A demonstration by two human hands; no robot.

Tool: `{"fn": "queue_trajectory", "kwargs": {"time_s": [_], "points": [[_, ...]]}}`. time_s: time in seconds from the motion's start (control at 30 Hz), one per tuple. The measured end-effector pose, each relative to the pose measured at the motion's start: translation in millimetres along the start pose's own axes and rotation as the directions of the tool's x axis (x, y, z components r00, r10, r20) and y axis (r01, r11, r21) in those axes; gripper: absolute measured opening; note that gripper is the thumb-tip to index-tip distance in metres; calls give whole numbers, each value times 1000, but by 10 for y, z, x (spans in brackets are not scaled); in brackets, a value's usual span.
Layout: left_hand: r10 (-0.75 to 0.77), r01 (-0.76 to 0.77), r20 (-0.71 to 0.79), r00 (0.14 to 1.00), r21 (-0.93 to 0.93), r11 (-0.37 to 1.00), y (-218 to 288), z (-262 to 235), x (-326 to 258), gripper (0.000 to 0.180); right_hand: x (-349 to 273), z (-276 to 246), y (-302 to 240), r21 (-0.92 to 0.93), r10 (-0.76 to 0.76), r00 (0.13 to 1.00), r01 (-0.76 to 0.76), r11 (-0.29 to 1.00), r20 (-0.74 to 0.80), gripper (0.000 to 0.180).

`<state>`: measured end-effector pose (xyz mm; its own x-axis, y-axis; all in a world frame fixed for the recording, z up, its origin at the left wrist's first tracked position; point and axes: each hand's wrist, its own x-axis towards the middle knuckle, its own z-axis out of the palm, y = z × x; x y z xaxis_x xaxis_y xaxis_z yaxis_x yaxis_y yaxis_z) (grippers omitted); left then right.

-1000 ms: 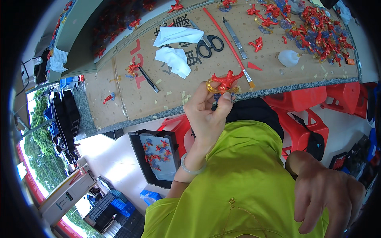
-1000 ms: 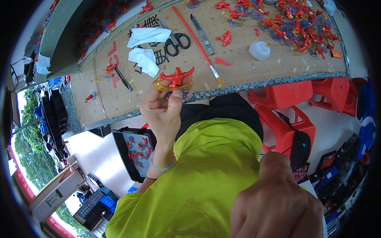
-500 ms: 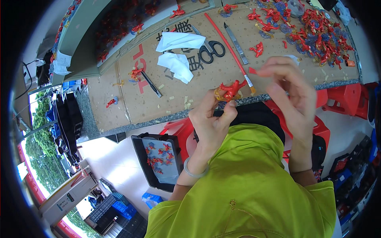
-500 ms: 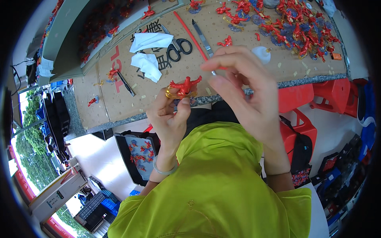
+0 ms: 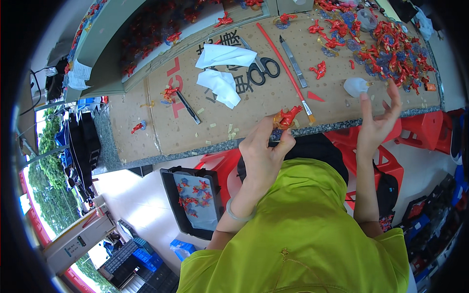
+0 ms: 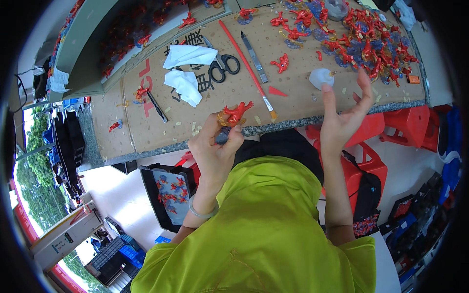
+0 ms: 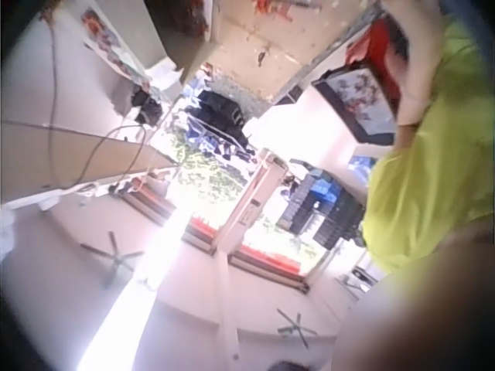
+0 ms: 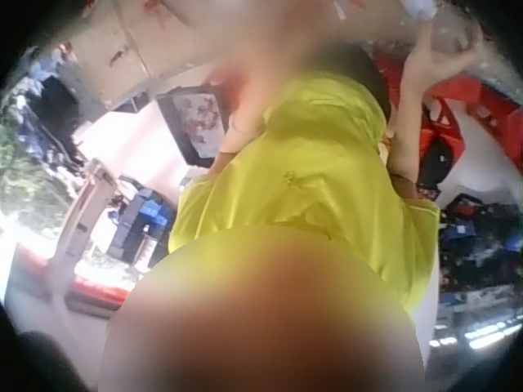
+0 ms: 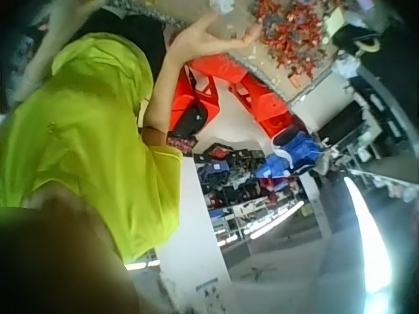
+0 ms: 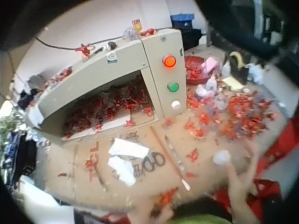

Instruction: The person applies glue from a bottle to small red parts and assembles them by hand on a workbench.

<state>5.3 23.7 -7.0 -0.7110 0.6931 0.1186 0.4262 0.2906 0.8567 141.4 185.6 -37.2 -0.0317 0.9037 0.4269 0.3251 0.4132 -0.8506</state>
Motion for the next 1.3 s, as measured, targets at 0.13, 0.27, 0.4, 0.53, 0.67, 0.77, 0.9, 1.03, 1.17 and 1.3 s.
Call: {"fn": "queue_trajectory", "kwargs": {"time_s": [0.13,0.27,0.4,0.53,0.67,0.77,0.9,1.03,1.17,1.3], "points": [[19,-19,3,1000,-28,999,-10,47,28,26,46,79,435,143,79,967,-116,983,242,59],[-3,3,2,1000,-6,1000,-7,33,42,26,72,167,554,20,187,910,-210,978,371,50],[0,0,-5,1000,16,1000,10,12,66,27,55,142,414,172,231,896,-313,934,380,42],[9,-4,-58,998,84,996,-40,-8,58,22,-60,-34,-150,336,165,830,-386,859,533,41],[71,-60,-112,991,105,993,-101,10,80,25,-266,-243,-382,317,176,667,-548,774,724,46],[133,-117,-159,978,106,987,-60,-21,112,29,-374,-298,-442,336,199,648,-604,723,735,44],[171,-159,-148,974,90,983,-18,-64,133,33,-415,-256,-505,364,102,792,-385,848,602,32],[207,-196,-136,969,90,976,-59,-63,109,33,-400,-220,-533,361,21,859,-237,902,511,36],[228,-217,-119,966,100,971,-45,-53,100,33,-390,-200,-535,351,-48,863,-153,924,503,41],[253,-241,-112,961,106,965,-43,-45,99,34,-381,-184,-568,329,-133,857,-45,943,497,44]]}}
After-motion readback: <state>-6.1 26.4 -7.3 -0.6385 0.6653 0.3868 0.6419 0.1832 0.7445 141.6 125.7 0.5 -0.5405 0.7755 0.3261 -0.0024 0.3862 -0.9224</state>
